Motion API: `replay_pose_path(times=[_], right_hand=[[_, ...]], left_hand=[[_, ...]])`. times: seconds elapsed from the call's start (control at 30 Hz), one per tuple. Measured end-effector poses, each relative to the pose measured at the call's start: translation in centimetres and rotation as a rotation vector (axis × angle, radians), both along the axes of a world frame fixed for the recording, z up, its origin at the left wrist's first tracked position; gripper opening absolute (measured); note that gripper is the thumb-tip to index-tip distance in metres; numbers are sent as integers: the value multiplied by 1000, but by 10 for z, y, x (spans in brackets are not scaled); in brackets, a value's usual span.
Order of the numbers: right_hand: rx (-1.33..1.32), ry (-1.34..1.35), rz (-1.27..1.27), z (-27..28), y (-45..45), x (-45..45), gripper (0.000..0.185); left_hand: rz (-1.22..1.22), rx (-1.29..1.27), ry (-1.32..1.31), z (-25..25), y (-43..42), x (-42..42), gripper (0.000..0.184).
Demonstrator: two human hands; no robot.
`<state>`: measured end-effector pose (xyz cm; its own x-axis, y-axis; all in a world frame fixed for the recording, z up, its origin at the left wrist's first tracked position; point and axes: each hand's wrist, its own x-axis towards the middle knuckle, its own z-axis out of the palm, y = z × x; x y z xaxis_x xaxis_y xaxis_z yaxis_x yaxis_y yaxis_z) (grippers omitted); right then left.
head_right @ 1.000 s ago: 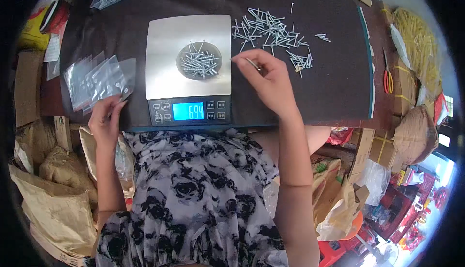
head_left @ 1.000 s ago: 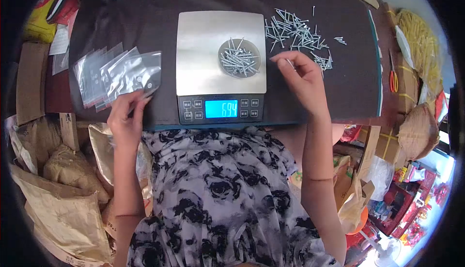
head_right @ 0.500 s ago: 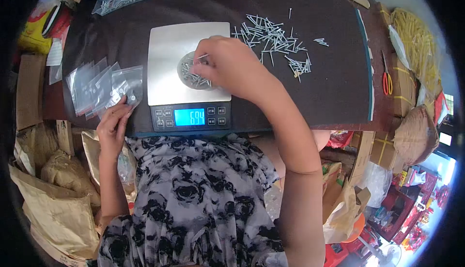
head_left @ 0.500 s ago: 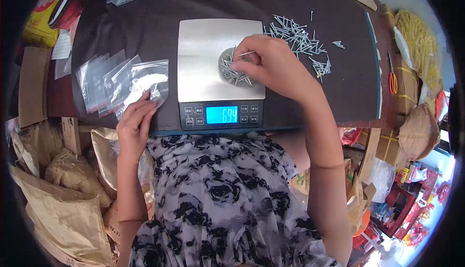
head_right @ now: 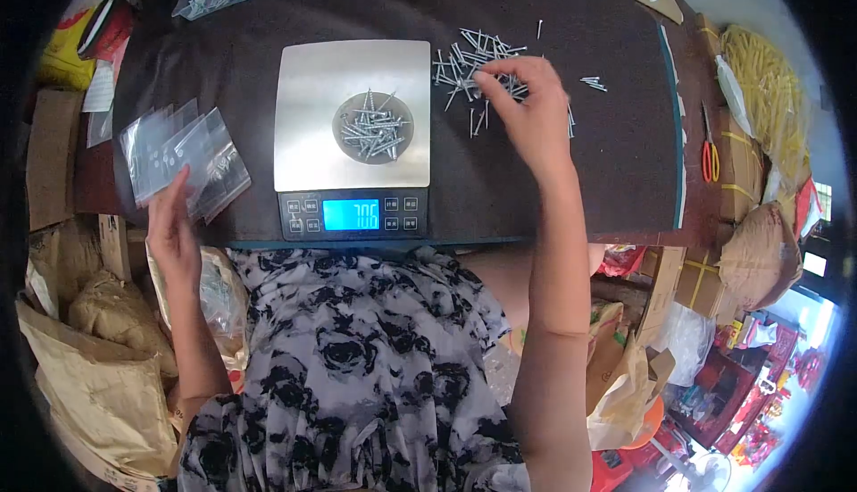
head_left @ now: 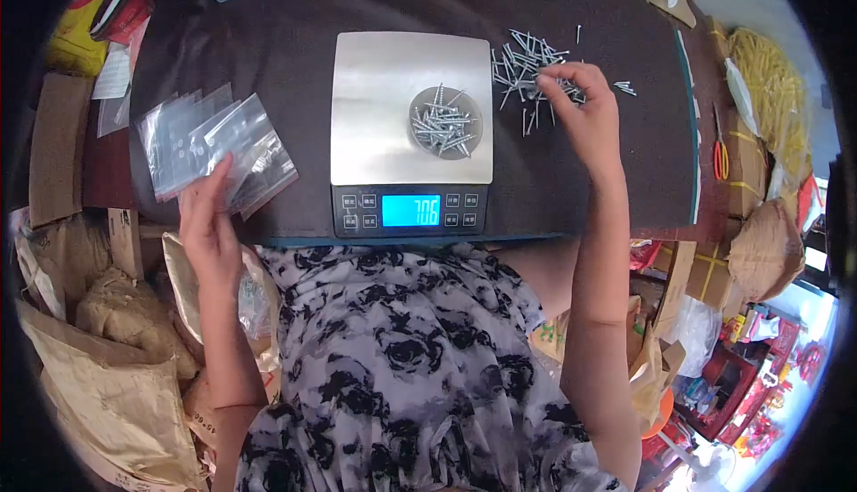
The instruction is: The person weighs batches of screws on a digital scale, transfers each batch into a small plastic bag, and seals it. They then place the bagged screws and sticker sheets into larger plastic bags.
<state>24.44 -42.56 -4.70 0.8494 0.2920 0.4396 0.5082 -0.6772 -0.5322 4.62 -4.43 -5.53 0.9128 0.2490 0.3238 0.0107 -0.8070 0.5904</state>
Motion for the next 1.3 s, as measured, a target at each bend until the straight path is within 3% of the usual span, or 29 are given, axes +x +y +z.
replay_pose_path(times=[0.03,0.2,0.33,0.47,0.6,0.63,0.73,0.83,0.93,1.03,1.23,1.3], right_hand=[[-133,-77,-91,3,1,-7,17],[114,20,111,13,24,-19,18],[183,295,152,17,55,-29,18],[162,344,171,4,69,-29,18],[481,209,233,2,66,-35,10],[779,356,286,3,70,-40,11],[1184,850,289,25,69,-57,13],[998,1032,304,23,57,-53,17],[186,516,160,28,67,-49,17],[-122,228,157,27,79,-44,15],[-203,190,213,30,88,-34,12],[38,374,209,27,82,-31,11]], left_hand=[[35,-74,-25,4,-6,2,25],[-60,-285,23,25,-27,-6,2],[-199,-404,32,56,-55,-8,16],[-210,-442,-14,61,-62,-1,23],[-334,-401,-28,58,-58,0,20],[-360,-407,-12,57,-57,0,21],[-491,-401,27,59,-64,5,28],[-594,-391,54,58,-74,8,33],[-618,-386,49,56,-79,8,36],[-613,-375,57,55,-77,7,37],[-596,-363,56,53,-74,4,36],[-593,-358,40,52,-74,4,36]])
